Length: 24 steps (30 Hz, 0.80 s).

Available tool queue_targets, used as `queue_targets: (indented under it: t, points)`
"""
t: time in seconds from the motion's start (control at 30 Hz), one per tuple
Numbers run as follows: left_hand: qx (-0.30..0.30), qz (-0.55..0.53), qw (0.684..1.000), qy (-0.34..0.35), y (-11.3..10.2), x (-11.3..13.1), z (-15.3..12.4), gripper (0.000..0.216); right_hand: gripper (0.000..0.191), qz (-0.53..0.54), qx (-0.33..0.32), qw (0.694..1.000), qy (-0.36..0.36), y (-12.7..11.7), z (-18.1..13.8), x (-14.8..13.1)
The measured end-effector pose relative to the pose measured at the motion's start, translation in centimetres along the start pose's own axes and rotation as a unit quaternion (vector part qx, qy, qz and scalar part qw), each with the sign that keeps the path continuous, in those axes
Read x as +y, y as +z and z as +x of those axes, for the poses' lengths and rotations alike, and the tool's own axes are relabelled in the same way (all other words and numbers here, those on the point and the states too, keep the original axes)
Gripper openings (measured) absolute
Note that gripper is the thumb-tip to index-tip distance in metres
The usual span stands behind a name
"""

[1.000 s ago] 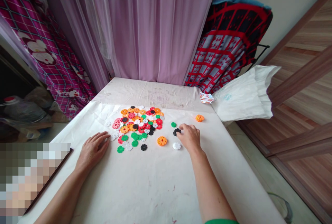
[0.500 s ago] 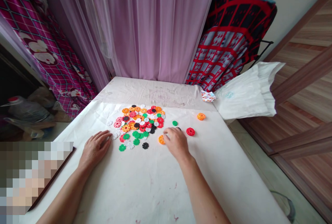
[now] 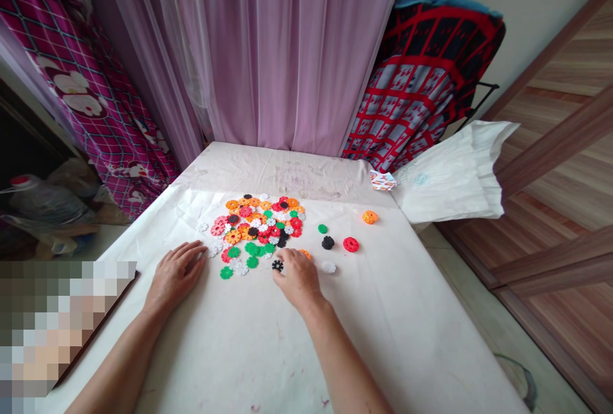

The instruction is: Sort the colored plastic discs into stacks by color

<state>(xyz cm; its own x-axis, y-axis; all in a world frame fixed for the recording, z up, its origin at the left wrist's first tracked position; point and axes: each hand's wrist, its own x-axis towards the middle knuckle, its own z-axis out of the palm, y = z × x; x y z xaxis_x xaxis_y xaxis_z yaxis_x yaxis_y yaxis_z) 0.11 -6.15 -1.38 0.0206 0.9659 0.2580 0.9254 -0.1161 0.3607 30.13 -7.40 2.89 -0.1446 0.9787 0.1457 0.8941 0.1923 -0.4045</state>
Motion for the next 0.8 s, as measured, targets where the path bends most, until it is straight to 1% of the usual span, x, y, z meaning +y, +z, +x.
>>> queue_targets:
  t: [0.1,0.17,0.27,0.33,0.4,0.5,0.6,0.67,0.73,0.77,0.8]
  points:
    - [0.0,0.0,1.0,0.002,0.1,-0.1,0.1,0.04,0.021,0.006,0.072,0.994,0.088,-2.5,1.1,4.0]
    - [0.003,0.002,1.0,0.003,0.2,-0.1,0.1,0.04,0.019,-0.019,0.099,0.985,0.14,-3.8,1.9,6.7]
    - [0.006,0.007,1.0,0.005,0.2,-0.2,0.2,0.04,0.016,-0.042,0.096,0.981,0.161,-4.7,2.7,9.6]
    - [0.006,0.008,1.0,0.004,0.1,-0.1,0.2,0.04,0.017,-0.043,0.087,0.982,0.163,-4.7,2.7,10.4]
    - [0.005,0.008,1.0,0.002,0.0,-0.1,0.1,0.04,0.018,-0.033,0.088,0.982,0.165,-4.6,2.5,10.5]
    - [0.006,0.011,1.0,0.003,0.0,0.0,0.2,0.04,0.018,0.006,0.122,0.981,0.149,-5.1,1.8,9.9]
    - [0.012,0.013,1.0,0.011,0.0,0.0,0.2,0.039,0.017,0.064,0.165,0.98,0.09,-6.4,0.8,8.0]
    - [0.018,0.014,1.0,0.015,0.1,0.0,0.2,0.038,0.018,0.103,0.188,0.976,0.036,-7.7,-0.4,5.5]
    - [0.022,0.014,1.0,0.016,0.2,0.0,0.2,0.038,0.017,0.144,0.206,0.968,-0.024,-9.1,-2.3,2.1]
    - [0.023,0.014,1.0,0.016,0.2,0.0,0.2,0.038,0.014,0.165,0.203,0.963,-0.065,-9.9,-3.6,0.2]
    - [0.023,0.014,1.0,0.016,0.2,0.0,0.2,0.038,0.012,0.185,0.182,0.959,-0.116,-10.7,-5.0,-1.7]
